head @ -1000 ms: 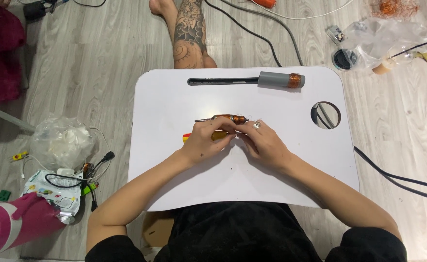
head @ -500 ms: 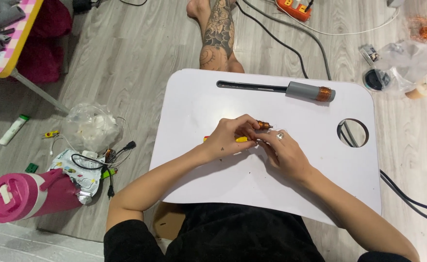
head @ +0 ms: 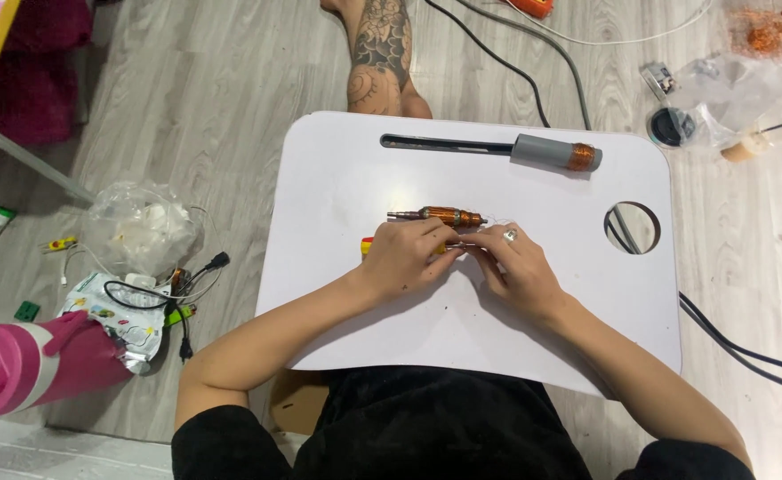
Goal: A person is sitting on the floor, using a screwdriver and their hands to inspect and repair the copper windings on a small motor armature.
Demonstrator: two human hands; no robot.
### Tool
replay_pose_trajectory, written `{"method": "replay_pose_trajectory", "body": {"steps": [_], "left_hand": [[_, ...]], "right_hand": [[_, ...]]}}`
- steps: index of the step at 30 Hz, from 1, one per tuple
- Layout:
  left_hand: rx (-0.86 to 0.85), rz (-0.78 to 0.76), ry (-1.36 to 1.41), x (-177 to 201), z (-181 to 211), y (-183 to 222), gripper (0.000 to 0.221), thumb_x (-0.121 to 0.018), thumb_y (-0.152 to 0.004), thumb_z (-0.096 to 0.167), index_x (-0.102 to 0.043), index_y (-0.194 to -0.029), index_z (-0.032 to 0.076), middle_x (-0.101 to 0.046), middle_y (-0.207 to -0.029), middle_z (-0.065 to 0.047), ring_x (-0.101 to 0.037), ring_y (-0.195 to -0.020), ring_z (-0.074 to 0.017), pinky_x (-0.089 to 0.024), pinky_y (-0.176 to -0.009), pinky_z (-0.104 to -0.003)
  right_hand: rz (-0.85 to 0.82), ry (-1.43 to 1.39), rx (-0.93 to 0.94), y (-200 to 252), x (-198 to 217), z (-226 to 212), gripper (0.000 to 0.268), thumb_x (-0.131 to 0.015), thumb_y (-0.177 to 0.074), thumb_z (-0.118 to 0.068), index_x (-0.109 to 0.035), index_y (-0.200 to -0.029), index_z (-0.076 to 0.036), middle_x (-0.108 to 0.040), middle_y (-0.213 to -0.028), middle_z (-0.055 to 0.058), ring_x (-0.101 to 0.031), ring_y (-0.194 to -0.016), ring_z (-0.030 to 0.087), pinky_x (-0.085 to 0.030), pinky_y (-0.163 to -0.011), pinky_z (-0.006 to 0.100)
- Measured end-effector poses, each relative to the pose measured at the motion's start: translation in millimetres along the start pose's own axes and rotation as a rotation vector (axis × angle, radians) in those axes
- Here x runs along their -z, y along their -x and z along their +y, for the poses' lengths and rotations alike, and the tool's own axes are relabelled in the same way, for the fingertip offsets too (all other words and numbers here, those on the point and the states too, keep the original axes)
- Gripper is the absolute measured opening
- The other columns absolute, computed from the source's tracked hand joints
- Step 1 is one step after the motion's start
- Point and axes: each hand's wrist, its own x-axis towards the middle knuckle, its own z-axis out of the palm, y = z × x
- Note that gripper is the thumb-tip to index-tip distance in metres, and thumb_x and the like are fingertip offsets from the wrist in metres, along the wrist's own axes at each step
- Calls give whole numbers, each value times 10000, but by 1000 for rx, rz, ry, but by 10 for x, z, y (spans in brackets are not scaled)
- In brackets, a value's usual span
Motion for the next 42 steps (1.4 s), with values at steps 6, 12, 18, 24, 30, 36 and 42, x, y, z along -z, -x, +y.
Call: {"method": "replay_pose_trajectory", "body": {"steps": [6,12,18,24,30,36,42], "left_hand": [[-123,114,-100,-137,-126,43,122,-704,-929,199,-692,-915,78,-715,-755,-88,-686,-580,-198,-533,-501,-246],[-148,85,38,-3,-86,9,91,-726,-902,160,-702,-883,73,-737,-744,-104,-706,-600,-213,-546,-506,-240],[-105,55,229,36,-59,-2,88,-762,-864,122,-707,-879,55,-751,-763,-126,-732,-639,-238,-565,-526,-245],[-146,67,252,11,-70,10,83,-761,-866,114,-698,-879,60,-750,-771,-130,-731,-651,-239,-576,-535,-261],[-183,150,174,79,2,-12,44,-740,-888,115,-706,-885,88,-754,-776,-99,-720,-647,-215,-579,-548,-259],[-183,245,-44,7,-80,8,46,-732,-902,129,-704,-882,97,-748,-786,-66,-704,-638,-182,-559,-541,-238],[-216,249,-207,-7,-123,17,51,-715,-914,133,-712,-875,101,-740,-793,-63,-694,-631,-173,-540,-529,-226]], "right_hand": [[25,-107,39,-68,116,-51,216,-679,-869,36,-717,-1067,-41,-705,-843,79,-609,-679,202,-519,-608,280],[-43,-297,13,-52,238,67,350,-490,-806,9,-743,-1047,-27,-699,-1013,167,-624,-687,261,-509,-637,360],[-200,-693,-57,-35,188,209,517,-368,-952,-324,-710,-1154,6,-659,-1246,246,-697,-976,320,-535,-834,439],[-227,-864,-74,-22,125,339,589,-339,-1005,-393,-693,-1173,47,-711,-1147,245,-671,-1113,360,-513,-940,486],[-144,-734,-97,-8,23,261,240,-642,-894,-46,-720,-1097,55,-754,-1013,233,-734,-937,345,-579,-807,442],[-3,-350,-95,-50,32,-42,117,-734,-829,8,-773,-939,-2,-773,-806,134,-725,-656,225,-556,-560,301],[57,89,306,-59,74,-6,83,-703,-875,-11,-748,-944,-20,-696,-767,88,-634,-618,244,-505,-562,334]]}}
